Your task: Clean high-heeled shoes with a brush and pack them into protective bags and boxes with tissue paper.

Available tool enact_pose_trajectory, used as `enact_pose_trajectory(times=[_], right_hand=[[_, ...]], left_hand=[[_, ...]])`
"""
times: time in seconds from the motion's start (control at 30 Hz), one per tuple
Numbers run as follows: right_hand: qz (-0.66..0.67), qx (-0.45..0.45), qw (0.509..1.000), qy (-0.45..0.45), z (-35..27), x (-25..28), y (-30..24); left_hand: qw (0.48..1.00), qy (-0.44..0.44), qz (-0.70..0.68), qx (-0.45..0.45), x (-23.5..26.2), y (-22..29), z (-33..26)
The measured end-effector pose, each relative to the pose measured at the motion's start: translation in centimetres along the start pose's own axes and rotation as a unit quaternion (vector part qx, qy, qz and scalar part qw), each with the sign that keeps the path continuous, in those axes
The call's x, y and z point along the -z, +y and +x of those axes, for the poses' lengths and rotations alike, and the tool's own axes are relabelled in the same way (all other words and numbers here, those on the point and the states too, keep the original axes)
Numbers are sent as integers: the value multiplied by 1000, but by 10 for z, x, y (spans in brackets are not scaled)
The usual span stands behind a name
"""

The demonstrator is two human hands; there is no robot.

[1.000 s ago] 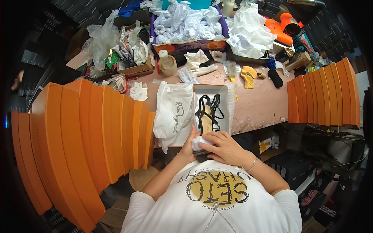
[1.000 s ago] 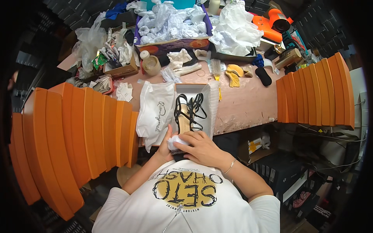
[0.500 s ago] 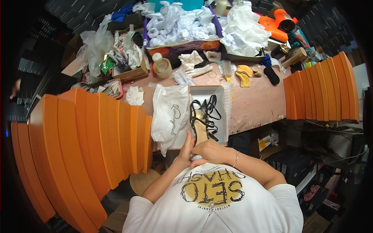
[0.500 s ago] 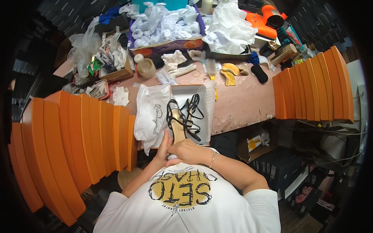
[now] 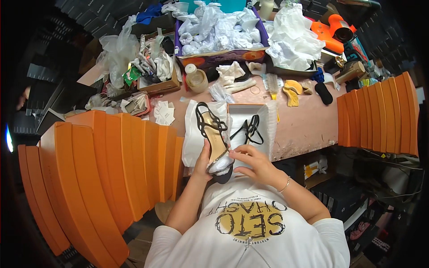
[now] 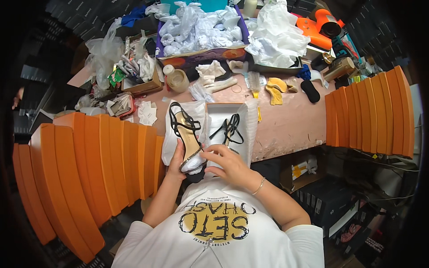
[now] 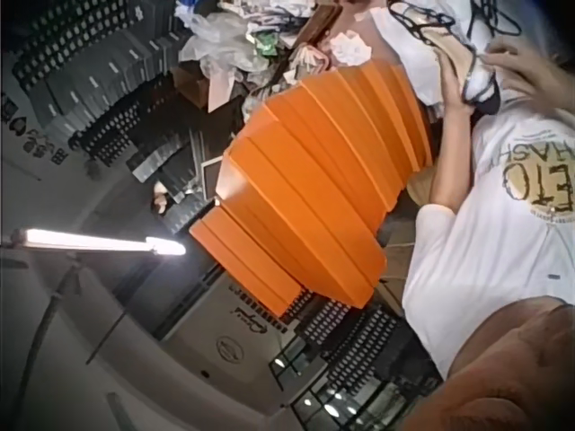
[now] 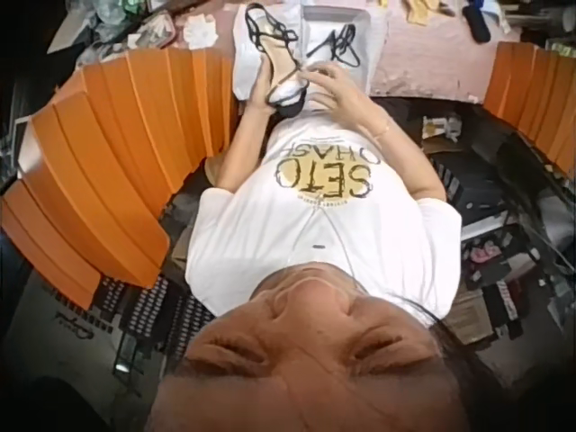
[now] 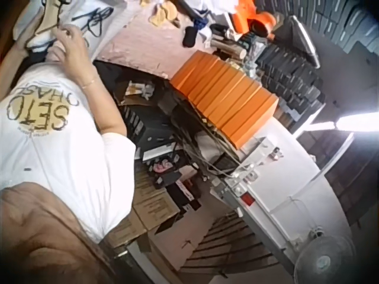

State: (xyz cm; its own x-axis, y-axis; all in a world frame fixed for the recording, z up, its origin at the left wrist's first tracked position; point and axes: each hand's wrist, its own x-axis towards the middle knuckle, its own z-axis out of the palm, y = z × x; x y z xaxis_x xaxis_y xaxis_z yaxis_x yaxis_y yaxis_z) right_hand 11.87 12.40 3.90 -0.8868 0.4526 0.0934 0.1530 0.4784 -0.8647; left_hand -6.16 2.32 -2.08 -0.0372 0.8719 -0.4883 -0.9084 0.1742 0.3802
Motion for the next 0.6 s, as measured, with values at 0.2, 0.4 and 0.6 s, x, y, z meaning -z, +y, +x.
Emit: enact_pose_trajectory(times=[0.2,0.4,0.6], right_hand=[[-22,-32,998,59,-1,0,14],[-339,6,941,-4,22,16,100],[-400,45,891,-212,40,-6,142]], left_hand=[[993,-21,111,-38,32,4,12],[769,253,509,-294,85,26,40],[501,181,731,-428,17,39,4]])
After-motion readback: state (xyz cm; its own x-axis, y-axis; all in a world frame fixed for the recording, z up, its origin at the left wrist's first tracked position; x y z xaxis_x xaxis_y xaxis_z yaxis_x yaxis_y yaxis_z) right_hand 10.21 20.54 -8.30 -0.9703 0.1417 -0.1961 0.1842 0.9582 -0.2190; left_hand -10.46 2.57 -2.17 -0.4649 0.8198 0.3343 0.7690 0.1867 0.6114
